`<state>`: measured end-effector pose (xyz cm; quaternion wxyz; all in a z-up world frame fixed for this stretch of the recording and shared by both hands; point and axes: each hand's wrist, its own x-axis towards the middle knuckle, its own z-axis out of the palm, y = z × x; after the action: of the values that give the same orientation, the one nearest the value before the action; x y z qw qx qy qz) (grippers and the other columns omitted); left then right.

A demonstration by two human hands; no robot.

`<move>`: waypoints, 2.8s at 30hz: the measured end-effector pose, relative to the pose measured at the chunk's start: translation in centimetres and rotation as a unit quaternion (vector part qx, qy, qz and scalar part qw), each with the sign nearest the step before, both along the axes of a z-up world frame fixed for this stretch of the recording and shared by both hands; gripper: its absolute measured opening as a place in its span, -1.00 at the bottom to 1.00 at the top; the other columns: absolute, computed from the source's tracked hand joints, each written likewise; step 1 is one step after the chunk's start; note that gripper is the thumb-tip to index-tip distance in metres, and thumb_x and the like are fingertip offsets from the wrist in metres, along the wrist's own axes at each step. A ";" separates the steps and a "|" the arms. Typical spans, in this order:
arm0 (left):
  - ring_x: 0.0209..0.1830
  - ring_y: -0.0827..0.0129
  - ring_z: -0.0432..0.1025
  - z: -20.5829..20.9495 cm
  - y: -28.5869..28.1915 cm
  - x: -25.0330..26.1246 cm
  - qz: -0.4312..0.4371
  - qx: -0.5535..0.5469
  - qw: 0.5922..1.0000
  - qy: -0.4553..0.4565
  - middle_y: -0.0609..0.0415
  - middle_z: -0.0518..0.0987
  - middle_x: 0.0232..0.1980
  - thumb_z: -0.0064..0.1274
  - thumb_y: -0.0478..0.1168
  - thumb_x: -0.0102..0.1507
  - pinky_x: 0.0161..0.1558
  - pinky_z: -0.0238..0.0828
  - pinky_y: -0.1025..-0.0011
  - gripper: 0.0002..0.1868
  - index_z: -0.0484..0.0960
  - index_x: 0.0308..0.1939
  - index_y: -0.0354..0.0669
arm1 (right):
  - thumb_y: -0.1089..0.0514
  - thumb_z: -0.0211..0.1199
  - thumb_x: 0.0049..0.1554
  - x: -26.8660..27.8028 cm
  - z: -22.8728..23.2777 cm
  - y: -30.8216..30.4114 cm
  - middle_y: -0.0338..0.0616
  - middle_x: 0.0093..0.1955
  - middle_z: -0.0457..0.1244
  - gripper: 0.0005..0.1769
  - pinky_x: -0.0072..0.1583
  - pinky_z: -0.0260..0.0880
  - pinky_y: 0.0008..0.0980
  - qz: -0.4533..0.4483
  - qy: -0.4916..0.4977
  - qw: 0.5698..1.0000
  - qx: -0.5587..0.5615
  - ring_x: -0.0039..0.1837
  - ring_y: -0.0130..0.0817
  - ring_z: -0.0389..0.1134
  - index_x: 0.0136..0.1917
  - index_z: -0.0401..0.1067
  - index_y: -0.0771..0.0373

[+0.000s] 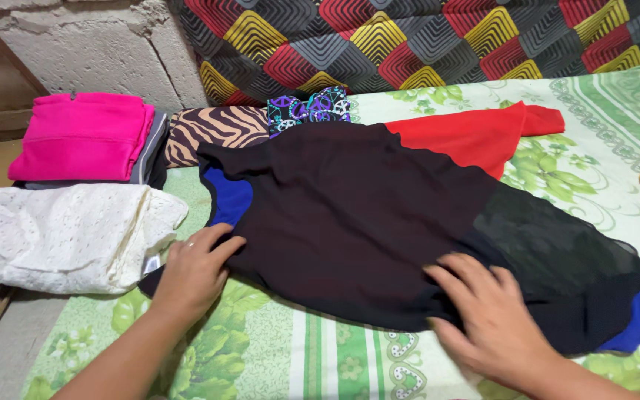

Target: The person folds several garments on a table, including gray sweatpants, a pink jacket, and a multicolored long-sleeve top. Each item is smoothed, folded into a compact rectangle, and placed in a growing stack.

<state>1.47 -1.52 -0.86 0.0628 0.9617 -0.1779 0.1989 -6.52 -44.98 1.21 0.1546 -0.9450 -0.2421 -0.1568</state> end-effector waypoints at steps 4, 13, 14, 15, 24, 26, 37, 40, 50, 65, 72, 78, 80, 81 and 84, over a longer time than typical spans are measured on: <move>0.16 0.11 0.48 0.7 -2.1 2.3 0.008 -0.043 0.999 -0.014 0.05 0.60 0.02 -0.01 -0.38 0.22 0.16 0.38 0.16 -0.68 0.58 0.02 0.02 | -0.18 0.42 -0.16 0.5 0.6 4.9 0.07 0.41 0.11 -0.04 0.26 0.04 0.11 0.070 -0.024 0.997 0.003 0.42 0.00 0.08 0.41 0.22 0.26; -0.19 0.03 0.54 13.7 -0.6 3.9 0.001 -0.109 0.994 -0.013 -0.05 0.64 -0.20 0.21 -0.22 0.11 -0.16 0.45 0.15 -0.79 0.65 -0.18 -0.09 | 0.23 0.34 -0.31 7.8 -0.6 0.4 -0.14 0.14 0.37 -0.41 0.16 0.39 -0.09 -0.151 -0.054 0.987 -0.030 0.18 -0.07 0.36 0.08 0.56 0.11; -0.21 0.05 0.54 14.5 -0.2 3.7 0.021 -0.095 0.995 0.009 -0.03 0.64 -0.22 0.26 -0.18 0.09 -0.19 0.45 0.16 -0.78 0.65 -0.21 -0.09 | 0.29 0.30 -0.22 9.0 -0.7 -1.6 -0.11 0.11 0.39 -0.49 0.16 0.40 -0.09 -0.193 -0.079 0.978 -0.015 0.17 -0.06 0.38 0.06 0.59 0.09; -0.20 0.05 0.54 15.0 0.0 3.5 0.008 -0.083 0.996 0.003 -0.02 0.64 -0.21 0.25 -0.18 0.10 -0.17 0.45 0.16 -0.79 0.66 -0.20 -0.09 | 0.34 0.25 -0.13 10.0 -0.9 -3.4 -0.09 0.09 0.41 -0.54 0.15 0.41 -0.08 -0.234 -0.103 0.967 -0.001 0.16 -0.04 0.39 0.04 0.62 0.07; -0.07 0.10 0.54 16.3 -0.2 3.6 -0.042 -0.199 0.974 -0.098 -0.09 0.63 -0.10 0.07 -0.36 0.21 -0.01 0.44 0.27 -0.73 0.67 -0.01 -0.21 | 0.30 0.25 -0.08 21.9 0.2 -8.6 0.02 0.27 0.29 -0.42 0.39 0.23 -0.18 -0.005 0.085 0.970 0.229 0.36 -0.04 0.29 0.26 0.45 0.19; -0.01 0.11 0.55 17.3 -1.1 4.3 -0.098 -0.199 0.965 -0.141 -0.12 0.65 -0.05 0.03 -0.40 0.20 0.05 0.44 0.30 -0.70 0.65 0.01 -0.29 | 0.24 0.40 -0.22 23.5 0.1 -6.3 0.00 0.35 0.18 -0.13 0.42 0.14 -0.13 0.099 0.116 0.988 0.032 0.44 -0.03 0.14 0.39 0.30 0.23; -0.26 0.56 0.48 21.7 -0.6 1.9 -0.059 -0.266 0.961 -0.054 0.17 0.66 -0.27 0.05 -0.36 0.22 -0.16 0.42 0.54 -0.80 0.69 -0.10 -0.25 | 0.29 0.16 0.07 25.9 -0.5 -3.5 -0.23 0.03 0.46 -0.62 0.20 0.35 -0.39 0.034 0.273 0.916 0.291 0.09 -0.41 0.39 0.15 0.57 0.26; -0.34 0.51 0.48 21.6 1.8 0.8 0.002 -0.265 0.949 0.169 0.16 0.67 -0.32 0.03 -0.39 0.12 -0.25 0.44 0.50 -0.72 0.76 -0.14 -0.22 | 0.28 0.25 0.05 24.0 2.0 -10.1 -0.16 -0.03 0.49 -0.64 0.14 0.39 -0.34 -0.011 0.309 0.946 0.100 0.03 -0.37 0.40 0.14 0.57 0.25; -0.24 0.36 0.58 20.6 4.5 3.9 0.083 -0.379 0.778 0.494 -0.01 0.77 -0.17 0.11 -0.33 0.14 -0.09 0.51 0.40 -0.66 0.72 -0.01 -0.36 | 0.20 0.31 0.06 24.5 9.7 -23.5 0.00 -0.01 0.46 -0.58 0.12 0.40 -0.21 -0.168 0.277 0.931 0.170 0.02 -0.18 0.42 0.22 0.58 0.24; 0.09 -0.03 0.56 0.5 -1.1 17.1 0.210 -0.249 0.932 0.161 -0.29 0.64 0.10 0.36 -0.04 0.07 0.14 0.46 0.17 -0.29 0.54 0.26 -0.20 | 0.16 0.20 0.19 25.7 -1.8 -22.3 -0.10 -0.17 0.41 -0.75 -0.21 0.35 -0.21 -0.311 0.313 0.858 0.263 -0.19 -0.35 0.36 0.08 0.61 0.21; 0.28 -0.19 0.36 1.3 -3.7 16.6 0.339 -0.229 0.890 0.201 -0.33 0.34 0.34 0.37 0.02 0.10 0.24 0.34 0.08 -0.11 0.31 0.47 0.12 | 0.10 0.24 0.22 28.3 -3.2 -17.7 -0.18 -0.24 0.27 -0.81 -0.32 0.11 -0.29 -0.312 0.330 0.819 0.351 -0.29 -0.36 0.22 -0.02 0.53 0.26; 0.19 -0.11 0.41 0.2 -2.0 19.6 0.283 -0.199 0.930 0.124 -0.29 0.45 0.24 0.40 -0.07 0.05 0.14 0.38 0.11 -0.29 0.51 0.26 -0.01 | 0.01 0.39 0.16 35.8 -3.6 -15.2 -0.13 -0.31 0.22 -0.68 -0.34 0.11 -0.26 -0.348 0.334 0.827 0.290 -0.32 -0.29 0.19 -0.23 0.41 0.27; 0.11 -0.04 0.51 -0.4 -0.9 21.3 0.287 -0.170 0.926 0.178 -0.20 0.61 0.08 0.33 -0.11 0.11 0.13 0.45 0.13 -0.59 0.67 0.02 -0.07 | 0.01 0.41 0.17 38.3 -3.9 -15.1 -0.12 -0.33 0.17 -0.62 -0.35 0.09 -0.25 -0.342 0.380 0.815 0.272 -0.34 -0.27 0.15 -0.25 0.34 0.28; 0.07 0.00 0.57 -0.7 -0.1 22.0 0.288 -0.155 0.923 0.204 -0.16 0.69 0.00 0.29 -0.13 0.14 0.13 0.48 0.14 -0.72 0.76 -0.10 -0.10 | 0.03 0.38 0.18 39.4 -3.8 -15.2 -0.13 -0.29 0.19 -0.66 -0.29 0.12 -0.23 -0.334 0.404 0.807 0.271 -0.29 -0.28 0.17 -0.20 0.34 0.27; -0.05 -0.05 0.57 -1.3 1.4 23.7 0.295 -0.186 0.924 0.155 -0.19 0.68 -0.12 0.36 -0.10 0.12 0.07 0.47 0.13 -0.76 0.74 -0.27 -0.18 | 0.07 0.26 0.22 42.2 -2.1 -16.2 -0.16 -0.17 0.24 -0.76 -0.13 0.20 -0.16 -0.313 0.413 0.782 0.345 -0.15 -0.30 0.23 -0.03 0.31 0.26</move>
<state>25.22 -0.08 -2.16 0.2064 0.9604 0.1660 0.0861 35.66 -61.15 -0.87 0.4982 -0.8264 0.2246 0.1357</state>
